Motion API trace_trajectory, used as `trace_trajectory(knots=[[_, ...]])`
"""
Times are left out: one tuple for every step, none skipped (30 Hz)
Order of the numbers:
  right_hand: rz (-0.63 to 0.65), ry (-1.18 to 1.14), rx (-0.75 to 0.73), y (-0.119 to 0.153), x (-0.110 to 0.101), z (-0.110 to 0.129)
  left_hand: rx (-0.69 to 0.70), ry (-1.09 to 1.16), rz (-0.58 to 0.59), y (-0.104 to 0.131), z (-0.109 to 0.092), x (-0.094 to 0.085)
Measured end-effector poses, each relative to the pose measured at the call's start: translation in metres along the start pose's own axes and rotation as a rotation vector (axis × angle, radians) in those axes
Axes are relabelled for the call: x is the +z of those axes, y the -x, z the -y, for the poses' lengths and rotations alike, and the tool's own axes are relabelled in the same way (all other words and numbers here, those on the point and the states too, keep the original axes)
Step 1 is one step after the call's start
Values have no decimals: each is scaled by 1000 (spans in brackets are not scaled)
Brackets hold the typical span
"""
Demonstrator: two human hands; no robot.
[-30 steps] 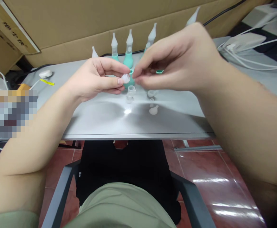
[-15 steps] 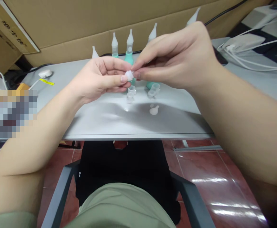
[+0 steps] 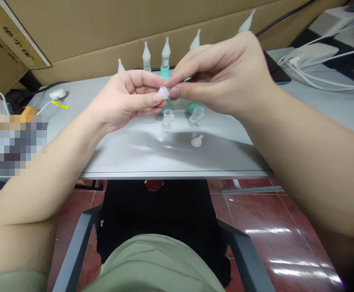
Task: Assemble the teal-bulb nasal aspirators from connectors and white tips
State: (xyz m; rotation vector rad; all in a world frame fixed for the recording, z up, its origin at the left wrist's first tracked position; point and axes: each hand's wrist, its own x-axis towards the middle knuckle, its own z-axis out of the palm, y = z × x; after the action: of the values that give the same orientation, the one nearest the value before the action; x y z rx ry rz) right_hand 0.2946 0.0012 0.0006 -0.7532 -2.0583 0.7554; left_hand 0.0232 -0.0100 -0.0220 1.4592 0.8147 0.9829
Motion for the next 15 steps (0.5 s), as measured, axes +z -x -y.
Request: trace_trajectory(knots=[[-20, 6, 6, 0, 1, 1, 16, 6, -12, 0, 0, 1], [-33, 12, 14, 0, 1, 1, 35, 18, -29, 0, 1, 1], [-48, 12, 23, 0, 2, 2, 51, 31, -42, 0, 1, 2], [-63, 2, 32, 0, 3, 2, 52, 39, -48, 0, 1, 3], [-72, -16, 37, 0, 4, 3, 52, 46, -58, 0, 1, 4], [-80, -42, 33, 0, 5, 3, 47, 52, -67, 1, 1, 5], [-80, -75, 27, 0, 6, 3, 38, 55, -74, 1, 1, 6], [-77, -113, 21, 0, 7, 2, 32, 58, -80, 1, 1, 7], [-74, -153, 15, 0, 7, 1, 27, 57, -85, 1, 1, 7], [-58, -186, 16, -1, 7, -1, 28, 52, -93, 2, 0, 8], [-45, -215, 23, -1, 7, -2, 28, 39, -98, 2, 0, 8], [-39, -241, 31, -1, 6, -4, 26, 22, -100, 2, -1, 8], [-30, -258, 40, -1, 5, -6, 23, 6, -100, 2, -1, 8], [-24, -264, 45, -1, 4, -7, 18, -5, -98, 2, -1, 8], [-16, -261, 49, -1, 3, -8, 10, -10, -97, 2, -2, 8]])
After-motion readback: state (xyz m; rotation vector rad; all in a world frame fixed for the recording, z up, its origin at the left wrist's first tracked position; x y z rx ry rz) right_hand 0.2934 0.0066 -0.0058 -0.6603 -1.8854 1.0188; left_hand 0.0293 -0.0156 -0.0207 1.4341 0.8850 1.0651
